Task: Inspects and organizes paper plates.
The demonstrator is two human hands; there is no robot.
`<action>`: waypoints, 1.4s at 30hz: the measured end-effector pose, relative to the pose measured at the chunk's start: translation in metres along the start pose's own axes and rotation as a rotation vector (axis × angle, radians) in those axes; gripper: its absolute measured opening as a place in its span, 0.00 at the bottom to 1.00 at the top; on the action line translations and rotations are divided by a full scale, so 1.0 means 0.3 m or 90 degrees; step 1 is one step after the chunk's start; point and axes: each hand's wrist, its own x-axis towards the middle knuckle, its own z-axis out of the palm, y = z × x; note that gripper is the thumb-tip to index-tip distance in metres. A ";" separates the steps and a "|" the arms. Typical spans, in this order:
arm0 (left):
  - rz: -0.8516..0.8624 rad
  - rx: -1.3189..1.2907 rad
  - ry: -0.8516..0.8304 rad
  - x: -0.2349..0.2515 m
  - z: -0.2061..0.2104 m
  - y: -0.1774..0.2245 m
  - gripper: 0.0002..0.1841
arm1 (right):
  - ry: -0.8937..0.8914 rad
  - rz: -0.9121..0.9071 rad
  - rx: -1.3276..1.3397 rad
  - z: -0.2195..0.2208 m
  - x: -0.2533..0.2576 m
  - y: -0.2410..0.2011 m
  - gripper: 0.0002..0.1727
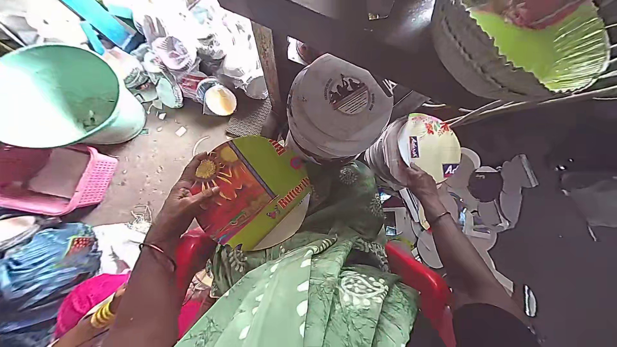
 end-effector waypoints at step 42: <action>0.059 -0.073 -0.176 -0.061 0.036 0.066 0.14 | 0.109 -0.690 0.342 0.043 -0.548 -1.184 0.24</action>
